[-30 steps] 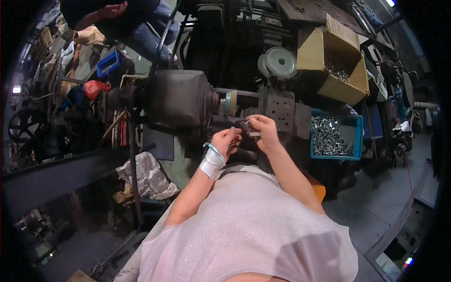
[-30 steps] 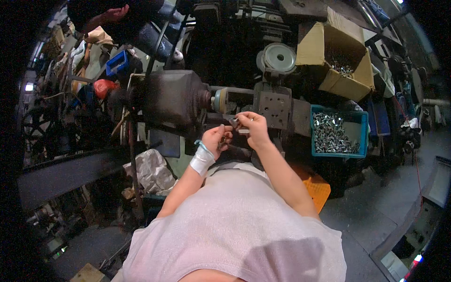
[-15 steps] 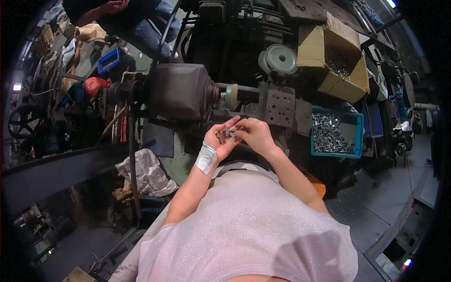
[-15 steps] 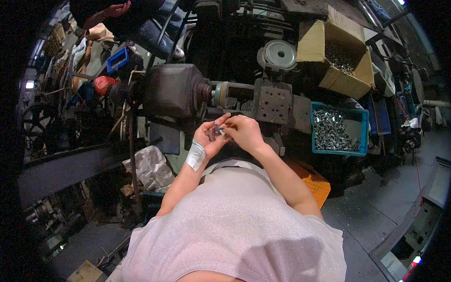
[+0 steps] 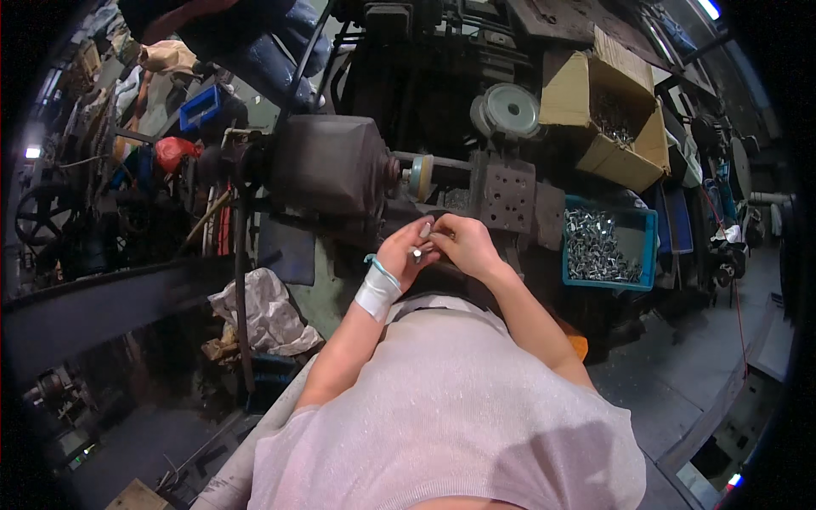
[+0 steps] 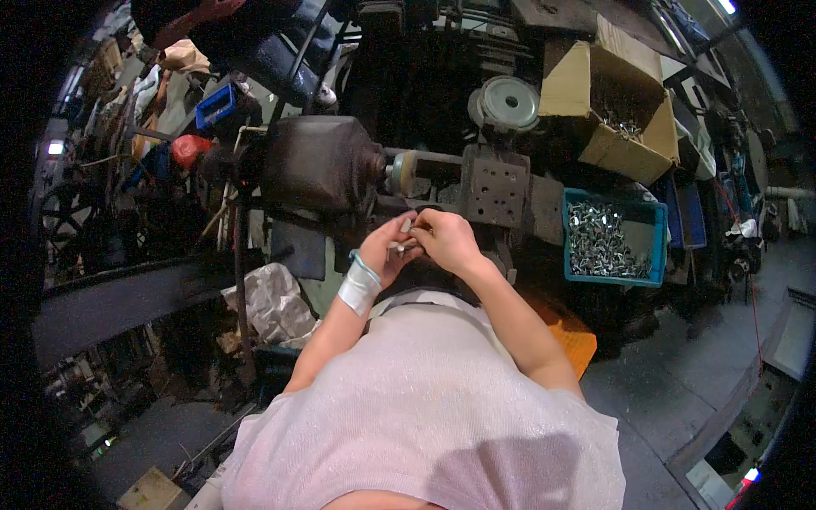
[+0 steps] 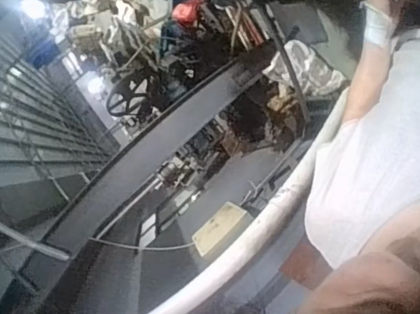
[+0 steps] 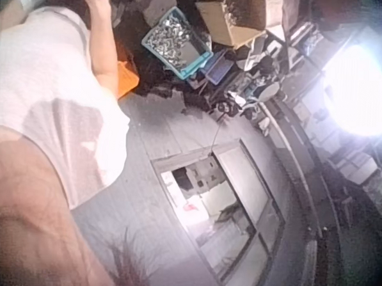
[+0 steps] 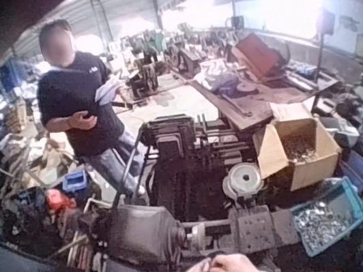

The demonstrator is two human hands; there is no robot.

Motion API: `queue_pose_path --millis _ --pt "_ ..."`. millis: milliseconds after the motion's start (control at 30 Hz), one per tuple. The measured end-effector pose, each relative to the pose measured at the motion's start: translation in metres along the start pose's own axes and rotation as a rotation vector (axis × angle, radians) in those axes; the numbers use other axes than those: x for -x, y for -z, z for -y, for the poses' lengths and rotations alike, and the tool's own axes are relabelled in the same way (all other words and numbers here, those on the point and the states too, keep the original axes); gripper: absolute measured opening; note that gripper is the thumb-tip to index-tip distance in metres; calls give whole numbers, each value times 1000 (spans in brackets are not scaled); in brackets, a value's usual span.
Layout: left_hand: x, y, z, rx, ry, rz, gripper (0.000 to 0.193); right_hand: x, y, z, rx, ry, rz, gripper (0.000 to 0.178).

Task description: The person repeatedly picks up small metal parts from a blue bin and presses them against a rotating grinding wheel. The person holds the parts with both hands, rotating them to grind different surfaces, and then places them back into the bin. A second person stands nearby observing the process.

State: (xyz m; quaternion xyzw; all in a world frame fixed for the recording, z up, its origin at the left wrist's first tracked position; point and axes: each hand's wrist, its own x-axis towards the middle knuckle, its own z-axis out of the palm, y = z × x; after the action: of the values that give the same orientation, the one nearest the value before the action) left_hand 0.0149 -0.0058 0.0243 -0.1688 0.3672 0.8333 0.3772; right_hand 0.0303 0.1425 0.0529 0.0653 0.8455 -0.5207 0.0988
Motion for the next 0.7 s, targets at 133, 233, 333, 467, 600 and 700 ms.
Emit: queue_pose_path --millis 133,233,333,467,600,700 --pt "3 13 11 -442 -208 -50 24 -2 11 6 150 90 -16 13" --pt "2 7 6 -585 -263 -55 23 -4 14 7 161 161 -37 13" --pt "-3 7 4 -614 -298 -37 22 -5 15 3 177 207 -23 13" --pt "-7 9 4 -622 -268 -71 20 -9 7 -12 -58 213 -58 14" --pt "-14 2 7 -452 -214 -137 16 -13 -8 -21 -651 -231 -155 13" --pt "-26 3 10 -589 -216 -201 12 -22 -21 -38 -518 -260 -264 20"
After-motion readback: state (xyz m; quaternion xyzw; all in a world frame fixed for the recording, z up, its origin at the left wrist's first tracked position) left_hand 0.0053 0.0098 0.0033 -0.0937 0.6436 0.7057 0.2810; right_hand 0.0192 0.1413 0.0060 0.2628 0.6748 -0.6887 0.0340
